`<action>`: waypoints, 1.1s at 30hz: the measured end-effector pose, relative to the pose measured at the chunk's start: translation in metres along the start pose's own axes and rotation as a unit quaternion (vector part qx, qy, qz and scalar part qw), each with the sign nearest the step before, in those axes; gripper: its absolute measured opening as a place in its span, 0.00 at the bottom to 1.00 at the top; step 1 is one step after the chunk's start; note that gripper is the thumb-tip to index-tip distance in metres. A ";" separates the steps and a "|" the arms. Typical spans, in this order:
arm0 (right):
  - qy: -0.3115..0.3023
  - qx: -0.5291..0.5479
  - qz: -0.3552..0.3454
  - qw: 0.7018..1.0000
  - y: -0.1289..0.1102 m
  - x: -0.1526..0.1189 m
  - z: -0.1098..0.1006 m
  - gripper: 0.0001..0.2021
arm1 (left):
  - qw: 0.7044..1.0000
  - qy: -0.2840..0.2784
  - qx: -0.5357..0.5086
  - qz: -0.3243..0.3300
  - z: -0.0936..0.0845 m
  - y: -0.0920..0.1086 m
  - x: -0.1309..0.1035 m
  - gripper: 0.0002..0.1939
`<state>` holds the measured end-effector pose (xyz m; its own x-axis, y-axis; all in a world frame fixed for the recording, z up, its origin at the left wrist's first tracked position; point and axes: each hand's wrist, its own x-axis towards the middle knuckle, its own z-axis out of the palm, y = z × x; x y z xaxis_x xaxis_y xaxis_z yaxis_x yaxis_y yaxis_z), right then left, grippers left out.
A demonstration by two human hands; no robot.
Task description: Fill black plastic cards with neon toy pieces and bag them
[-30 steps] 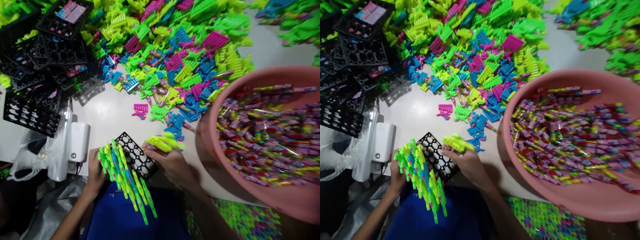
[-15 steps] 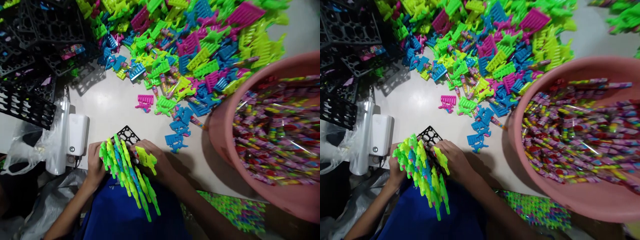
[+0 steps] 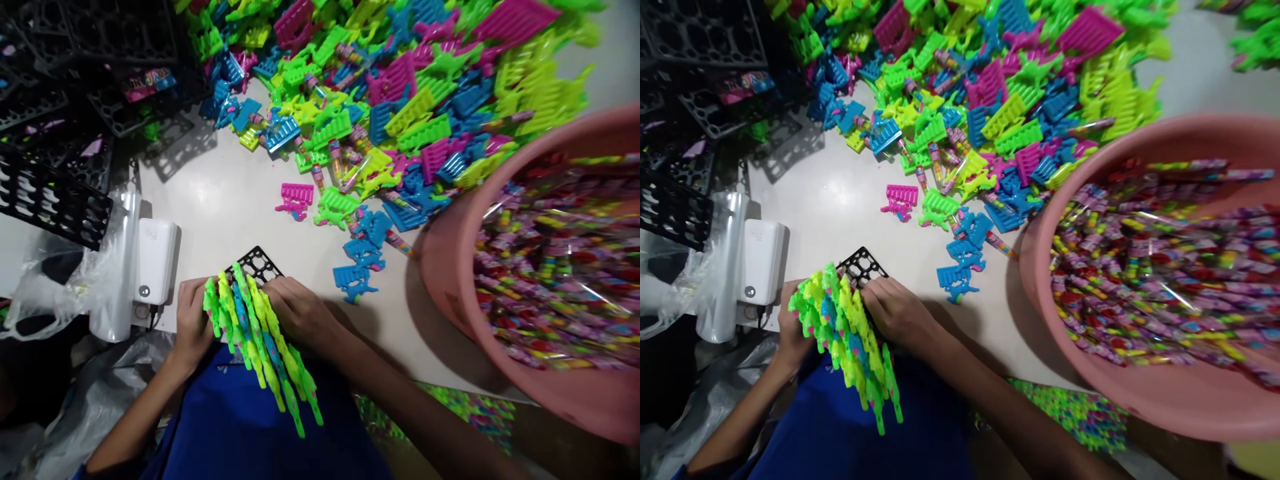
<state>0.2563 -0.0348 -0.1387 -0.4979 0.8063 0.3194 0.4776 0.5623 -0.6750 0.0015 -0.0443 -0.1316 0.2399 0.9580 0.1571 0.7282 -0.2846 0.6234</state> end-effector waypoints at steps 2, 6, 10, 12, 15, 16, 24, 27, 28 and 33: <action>0.001 -0.006 -0.006 1.000 0.001 0.000 0.001 0.13 | 1.000 0.003 0.002 0.003 0.000 -0.001 0.000 0.16; -0.001 -0.054 -0.007 0.998 -0.001 0.003 0.003 0.12 | 1.000 0.008 0.002 0.008 0.001 -0.002 -0.001 0.16; -0.012 -0.065 0.025 0.998 -0.004 0.005 -0.002 0.12 | 1.000 0.016 0.004 0.017 0.001 -0.003 0.000 0.16; -0.037 -0.018 0.038 0.998 -0.002 0.009 -0.013 0.11 | 0.999 0.023 0.006 0.026 0.001 -0.003 0.002 0.14; -0.101 0.089 0.066 0.989 0.009 0.026 -0.037 0.12 | 0.999 0.033 0.008 0.042 0.000 -0.002 0.004 0.12; -0.101 0.110 0.079 0.986 0.014 0.036 -0.046 0.13 | 0.998 0.036 0.009 0.046 0.000 -0.002 0.005 0.12; 0.109 -0.160 0.199 0.961 0.060 0.173 -0.054 0.22 | 0.996 0.054 0.013 0.070 -0.001 -0.003 0.007 0.12; 0.106 -0.241 0.247 0.932 0.076 0.205 -0.046 0.22 | 0.995 0.053 0.016 0.079 -0.001 -0.004 0.007 0.15; 0.096 -0.254 0.258 0.927 0.080 0.210 -0.045 0.20 | 0.995 0.053 0.016 0.082 -0.002 -0.005 0.007 0.16; 0.103 -0.261 0.244 0.928 0.085 0.202 -0.054 0.14 | 0.995 0.055 0.011 0.082 -0.001 -0.005 0.006 0.15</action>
<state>0.2352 0.1862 -0.0959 -0.0064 0.9761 0.2171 0.9224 0.0896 -0.3757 -0.0018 -0.0372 -0.1332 0.2852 0.8967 0.3387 0.7001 -0.4362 0.5654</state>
